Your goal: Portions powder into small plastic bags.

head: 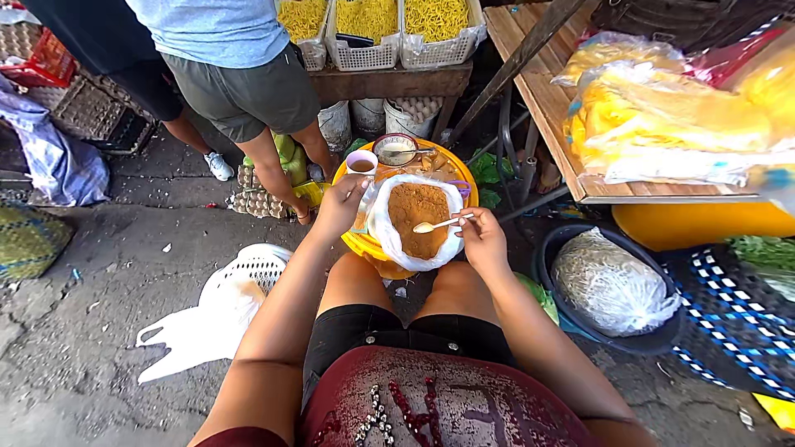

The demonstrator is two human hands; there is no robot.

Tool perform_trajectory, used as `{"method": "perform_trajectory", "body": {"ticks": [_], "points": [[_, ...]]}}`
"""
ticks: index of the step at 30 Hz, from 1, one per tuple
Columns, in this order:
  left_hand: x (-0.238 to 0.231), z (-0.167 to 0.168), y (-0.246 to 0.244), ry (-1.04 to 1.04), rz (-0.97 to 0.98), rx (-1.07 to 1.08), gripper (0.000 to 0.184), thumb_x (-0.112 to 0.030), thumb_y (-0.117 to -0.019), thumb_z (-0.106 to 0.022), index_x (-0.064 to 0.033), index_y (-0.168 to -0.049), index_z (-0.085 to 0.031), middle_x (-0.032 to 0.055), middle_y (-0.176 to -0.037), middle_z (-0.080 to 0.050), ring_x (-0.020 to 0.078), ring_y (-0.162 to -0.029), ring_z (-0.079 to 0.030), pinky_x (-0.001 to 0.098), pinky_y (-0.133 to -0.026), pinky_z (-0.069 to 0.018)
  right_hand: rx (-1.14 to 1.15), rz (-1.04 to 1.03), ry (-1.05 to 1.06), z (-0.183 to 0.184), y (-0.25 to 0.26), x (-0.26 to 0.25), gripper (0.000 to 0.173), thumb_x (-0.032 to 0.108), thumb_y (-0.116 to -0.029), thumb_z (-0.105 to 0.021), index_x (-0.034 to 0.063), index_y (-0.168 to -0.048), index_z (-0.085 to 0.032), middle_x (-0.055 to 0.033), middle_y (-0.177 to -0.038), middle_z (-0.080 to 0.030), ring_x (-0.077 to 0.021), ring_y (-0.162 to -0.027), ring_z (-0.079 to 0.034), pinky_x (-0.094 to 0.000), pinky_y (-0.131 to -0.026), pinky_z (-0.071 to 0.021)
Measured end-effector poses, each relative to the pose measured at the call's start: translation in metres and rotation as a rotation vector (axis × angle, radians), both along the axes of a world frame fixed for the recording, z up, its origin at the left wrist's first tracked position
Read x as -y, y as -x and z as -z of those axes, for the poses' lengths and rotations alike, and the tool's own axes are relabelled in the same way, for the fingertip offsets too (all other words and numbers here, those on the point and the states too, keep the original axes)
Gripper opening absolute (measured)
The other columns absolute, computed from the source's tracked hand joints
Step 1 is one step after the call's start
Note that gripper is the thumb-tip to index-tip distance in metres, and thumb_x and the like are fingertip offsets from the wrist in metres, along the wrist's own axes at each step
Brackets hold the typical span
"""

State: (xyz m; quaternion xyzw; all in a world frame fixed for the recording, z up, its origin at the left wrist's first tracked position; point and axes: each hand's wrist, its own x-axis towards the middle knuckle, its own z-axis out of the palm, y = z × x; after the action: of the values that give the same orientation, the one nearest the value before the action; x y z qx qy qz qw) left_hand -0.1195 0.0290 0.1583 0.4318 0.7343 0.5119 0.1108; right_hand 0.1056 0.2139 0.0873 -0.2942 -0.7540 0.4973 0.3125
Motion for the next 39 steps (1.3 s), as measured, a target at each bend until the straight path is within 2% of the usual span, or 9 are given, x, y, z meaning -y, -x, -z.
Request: {"method": "perform_trajectory", "body": {"ticks": [6,9,11,16,19,22,27,32,39], "points": [[-0.001,0.009,-0.002,0.005,-0.053,-0.139,0.016,-0.013,-0.0996,-0.066,-0.0022,-0.104,-0.076,0.0118,-0.119,-0.07,0.0189,-0.116,-0.064,0.0383,-0.103,-0.0505,0.146,0.056,-0.194,0.024,0.0,-0.003,0.024,0.009,-0.1012,-0.055,-0.0043,-0.118,-0.065,-0.0178,-0.108,-0.071,-0.0197,-0.091,-0.071,-0.0336,-0.082,-0.0588],[-0.007,0.003,-0.009,0.077,0.019,-0.15,0.017,-0.01,-0.1003,-0.063,-0.001,-0.106,-0.076,0.0137,-0.123,-0.069,0.0229,-0.121,-0.063,0.0435,-0.107,-0.0493,0.293,0.076,-0.402,0.031,-0.006,-0.005,0.036,0.016,-0.097,-0.063,-0.004,-0.126,-0.066,-0.0288,-0.131,-0.062,-0.0447,-0.123,-0.06,-0.0572,-0.105,-0.0477],[-0.004,-0.021,-0.023,0.041,0.08,-0.161,0.016,-0.01,-0.0994,-0.064,-0.0016,-0.104,-0.077,0.0119,-0.123,-0.069,0.0195,-0.12,-0.063,0.0399,-0.106,-0.0503,0.182,0.112,-0.544,0.023,-0.005,0.0,0.045,0.021,-0.0938,-0.066,-0.0047,-0.131,-0.064,-0.033,-0.135,-0.058,-0.0541,-0.125,-0.055,-0.0668,-0.103,-0.0438],[0.01,-0.073,-0.057,0.014,0.3,-0.265,0.024,-0.015,-0.1033,-0.059,0.0005,-0.106,-0.077,0.0133,-0.123,-0.07,0.0207,-0.123,-0.062,0.0371,-0.11,-0.0463,-0.025,-0.372,-0.329,-0.035,0.005,0.034,0.042,0.026,-0.0968,-0.066,-0.0012,-0.129,-0.066,-0.0219,-0.126,-0.067,-0.0305,-0.111,-0.067,-0.0443,-0.093,-0.0575],[0.014,-0.084,-0.066,-0.04,0.36,-0.311,0.024,-0.014,-0.104,-0.057,0.0021,-0.105,-0.075,0.0132,-0.12,-0.071,0.02,-0.121,-0.063,0.0367,-0.109,-0.0468,0.073,-0.574,-0.162,-0.053,0.01,0.054,0.058,0.032,-0.0934,-0.072,-0.0006,-0.14,-0.059,-0.0227,-0.135,-0.062,-0.032,-0.122,-0.062,-0.0476,-0.103,-0.0523],[0.011,-0.081,-0.066,-0.076,0.375,-0.265,0.024,-0.013,-0.1045,-0.056,0.0032,-0.105,-0.074,0.0134,-0.116,-0.071,0.0161,-0.117,-0.064,0.0326,-0.107,-0.0489,0.156,-0.677,-0.023,-0.06,0.008,0.062,0.041,0.026,-0.0985,-0.066,0.0036,-0.133,-0.066,-0.0169,-0.132,-0.066,-0.0248,-0.122,-0.063,-0.0431,-0.107,-0.0494],[0.002,-0.075,-0.07,-0.078,0.29,-0.189,0.025,-0.012,-0.1042,-0.054,0.0038,-0.104,-0.073,0.0125,-0.111,-0.072,0.0113,-0.111,-0.065,0.0285,-0.103,-0.0494,0.247,-0.695,0.139,-0.049,-0.002,0.075,0.032,0.024,-0.1062,-0.054,0.0049,-0.125,-0.071,-0.0094,-0.119,-0.072,-0.0112,-0.106,-0.067,-0.0329,-0.098,-0.0512],[-0.015,-0.077,-0.08,-0.05,0.263,-0.168,0.024,-0.013,-0.1045,-0.055,0.0036,-0.104,-0.073,0.0125,-0.107,-0.071,0.0112,-0.108,-0.064,0.0272,-0.1,-0.0492,0.164,-0.634,0.262,-0.021,-0.001,0.07,0.035,0.024,-0.1063,-0.054,0.0038,-0.132,-0.067,-0.0093,-0.126,-0.071,-0.0127,-0.119,-0.065,-0.0336,-0.106,-0.0492],[-0.028,-0.082,-0.091,-0.038,0.201,-0.167,0.024,-0.014,-0.1027,-0.059,0.0036,-0.101,-0.074,0.0136,-0.105,-0.071,0.014,-0.105,-0.065,0.03,-0.098,-0.0491,0.127,-0.502,0.265,-0.008,-0.003,0.065,0.028,0.02,-0.1053,-0.056,0.0037,-0.122,-0.071,-0.006,-0.117,-0.074,-0.0072,-0.108,-0.068,-0.0295,-0.099,-0.0522]]}}
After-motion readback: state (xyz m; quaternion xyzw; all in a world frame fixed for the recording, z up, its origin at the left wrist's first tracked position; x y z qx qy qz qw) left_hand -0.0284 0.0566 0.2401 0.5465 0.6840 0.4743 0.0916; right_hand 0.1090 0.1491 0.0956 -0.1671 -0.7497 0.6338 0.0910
